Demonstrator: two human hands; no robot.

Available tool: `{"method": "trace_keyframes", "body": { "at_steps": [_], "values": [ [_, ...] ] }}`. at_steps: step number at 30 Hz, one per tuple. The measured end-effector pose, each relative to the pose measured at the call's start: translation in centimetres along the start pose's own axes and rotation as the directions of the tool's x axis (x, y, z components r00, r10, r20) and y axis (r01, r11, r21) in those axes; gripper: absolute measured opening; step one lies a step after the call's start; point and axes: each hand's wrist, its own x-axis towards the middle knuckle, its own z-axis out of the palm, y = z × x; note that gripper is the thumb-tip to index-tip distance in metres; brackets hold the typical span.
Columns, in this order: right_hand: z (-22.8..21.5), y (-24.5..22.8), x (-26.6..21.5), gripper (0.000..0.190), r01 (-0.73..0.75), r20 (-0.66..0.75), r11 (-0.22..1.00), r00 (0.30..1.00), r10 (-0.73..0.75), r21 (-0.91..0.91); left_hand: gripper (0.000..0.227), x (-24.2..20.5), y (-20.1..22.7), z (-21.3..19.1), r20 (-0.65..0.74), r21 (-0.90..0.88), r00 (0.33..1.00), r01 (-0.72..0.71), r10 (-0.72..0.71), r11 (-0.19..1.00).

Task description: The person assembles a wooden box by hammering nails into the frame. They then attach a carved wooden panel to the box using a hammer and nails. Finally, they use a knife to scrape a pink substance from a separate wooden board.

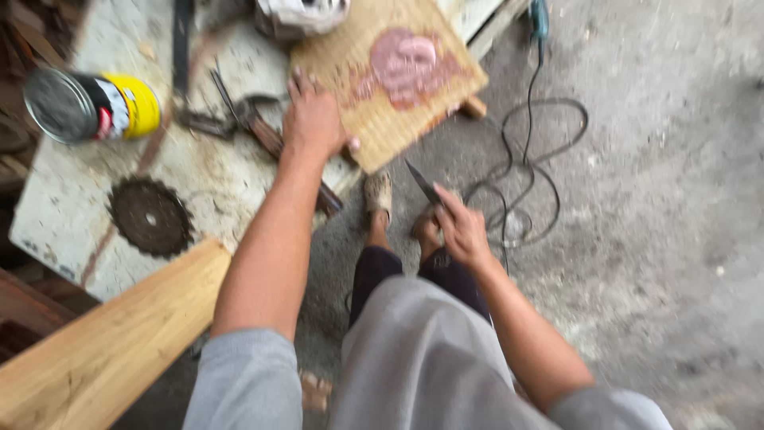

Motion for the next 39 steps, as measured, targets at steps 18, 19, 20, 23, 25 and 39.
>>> {"method": "trace_keyframes", "body": {
  "at_steps": [18,19,20,23,25,39],
  "values": [
    [1.0,-2.5,2.4,0.039,0.076,-0.043,0.995,0.996,-0.078,-0.058,0.112,0.6,-0.7,1.0,-0.048,0.067,0.994,-0.098,0.102,0.993],
    [1.7,-3.2,3.5,0.040,0.059,-0.038,0.996,0.997,-0.062,-0.074,0.120,1.3,-0.2,-0.5,-0.018,0.038,0.999,-0.039,0.040,0.999],
    [1.8,-3.6,3.6,0.041,0.021,-0.015,0.996,1.000,-0.022,-0.092,0.129,0.4,0.2,-0.8,0.041,0.005,0.999,0.026,-0.026,1.000],
    [0.1,-3.0,2.5,0.038,-0.009,0.011,0.979,1.000,0.011,-0.203,0.139,-0.4,0.3,-1.0,0.119,-0.028,0.989,0.087,-0.083,0.996],
    [-2.8,-2.5,1.9,0.035,-0.020,-0.012,0.966,1.000,0.018,-0.257,0.140,0.2,0.4,-1.5,0.086,-0.025,0.995,0.060,-0.058,0.998],
    [-6.7,-4.6,6.8,0.034,-0.071,-0.032,0.934,0.997,0.064,-0.350,0.140,0.1,0.2,-1.0,0.114,0.016,0.992,0.059,-0.061,0.998]
  ]
}}
